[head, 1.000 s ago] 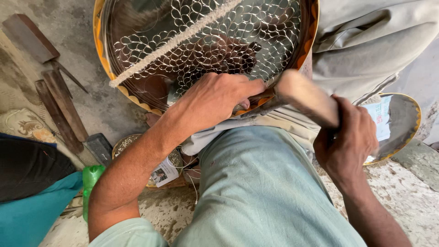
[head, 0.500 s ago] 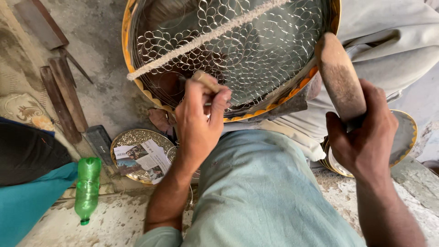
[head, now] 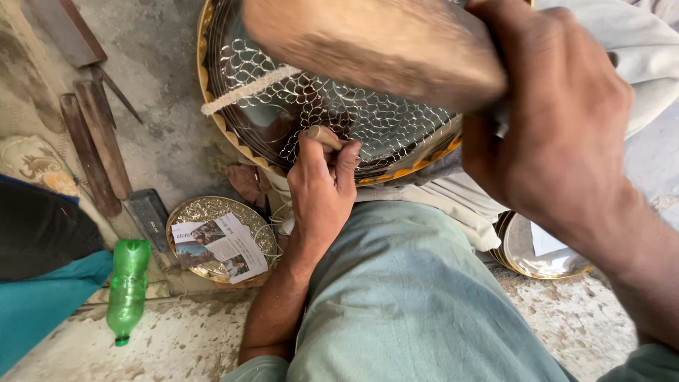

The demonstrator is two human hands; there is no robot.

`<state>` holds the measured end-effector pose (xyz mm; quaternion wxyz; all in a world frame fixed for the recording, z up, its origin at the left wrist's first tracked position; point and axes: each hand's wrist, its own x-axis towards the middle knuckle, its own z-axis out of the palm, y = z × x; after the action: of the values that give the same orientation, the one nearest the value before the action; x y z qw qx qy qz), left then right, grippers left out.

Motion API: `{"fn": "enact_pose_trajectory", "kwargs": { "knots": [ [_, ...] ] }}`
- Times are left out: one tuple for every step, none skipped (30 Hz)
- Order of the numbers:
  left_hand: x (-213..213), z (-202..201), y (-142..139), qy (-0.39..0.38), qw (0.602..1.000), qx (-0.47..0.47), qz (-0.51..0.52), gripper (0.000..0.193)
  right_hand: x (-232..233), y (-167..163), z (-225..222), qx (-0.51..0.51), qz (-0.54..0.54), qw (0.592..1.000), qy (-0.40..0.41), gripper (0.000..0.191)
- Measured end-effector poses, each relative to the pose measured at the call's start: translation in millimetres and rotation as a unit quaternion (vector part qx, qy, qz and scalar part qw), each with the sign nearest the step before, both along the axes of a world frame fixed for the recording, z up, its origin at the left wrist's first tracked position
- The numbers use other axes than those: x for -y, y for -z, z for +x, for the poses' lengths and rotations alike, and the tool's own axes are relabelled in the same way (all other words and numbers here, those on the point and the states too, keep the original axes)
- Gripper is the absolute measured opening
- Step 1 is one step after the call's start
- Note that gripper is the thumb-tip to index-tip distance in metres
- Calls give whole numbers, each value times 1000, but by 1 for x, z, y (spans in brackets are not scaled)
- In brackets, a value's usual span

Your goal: The person sits on the floor and uses a wooden mallet to hammer a small metal punch against a decorative metal plate. They repeatedly strike the punch to create a textured pattern on the plate's surface.

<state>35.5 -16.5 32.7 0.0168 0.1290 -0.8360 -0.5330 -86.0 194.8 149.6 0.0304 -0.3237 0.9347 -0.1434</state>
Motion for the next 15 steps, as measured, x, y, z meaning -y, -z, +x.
{"fn": "enact_pose_trajectory", "kwargs": {
  "knots": [
    [-1, 0, 0, -7, 1000, 10, 15, 27, 2, -2, -2, -40, 54, 997, -20, 48],
    [-2, -1, -1, -3, 1000, 4, 11, 27, 2, -5, -4, -75, 88, 992, -40, 43],
    [-3, -2, -1, -1, 1000, -1, 6, 26, 3, -7, -6, -110, 121, 985, -60, 37],
    [-4, -4, -2, 0, 1000, -6, 1, 26, 1, -11, -7, -140, 132, 978, -80, 32],
    [-3, -5, -3, 16, 1000, -7, -22, 24, 1, -13, -8, -128, 127, 981, -73, 32],
    [-2, -7, -3, 33, 998, -9, -46, 23, 0, -15, -8, -117, 123, 983, -66, 33],
    [-2, -10, -4, 52, 996, -11, -69, 22, 0, -16, -7, -66, 101, 992, -29, 39],
    [-1, -14, -4, 64, 997, -5, -49, 21, -3, -19, -7, -41, 121, 992, -15, 39],
    [-2, -17, -5, 76, 997, 1, -30, 20, -4, -20, -6, -16, 142, 990, 0, 40],
    [-2, -22, -6, 87, 996, 7, -12, 19, -8, -23, -4, -16, 202, 979, -10, 33],
    [-3, -26, -7, 105, 994, -1, -21, 20, -12, -26, -2, -15, 261, 965, -20, 26],
    [-3, -30, -8, 124, 992, -6, -29, 22, -15, -25, 1, -5, 214, 977, 14, 32],
    [-4, -35, -10, 143, 989, -13, -37, 23, -19, -23, 4, 4, 166, 985, 50, 38],
    [-5, -39, -12, 162, 986, -11, -37, 27, -22, -19, 8, 12, 118, 989, 86, 44],
    [-5, -42, -14, 181, 983, -10, -39, 31, -25, -14, 13, 72, 171, 978, 98, 38]
  ]
}}
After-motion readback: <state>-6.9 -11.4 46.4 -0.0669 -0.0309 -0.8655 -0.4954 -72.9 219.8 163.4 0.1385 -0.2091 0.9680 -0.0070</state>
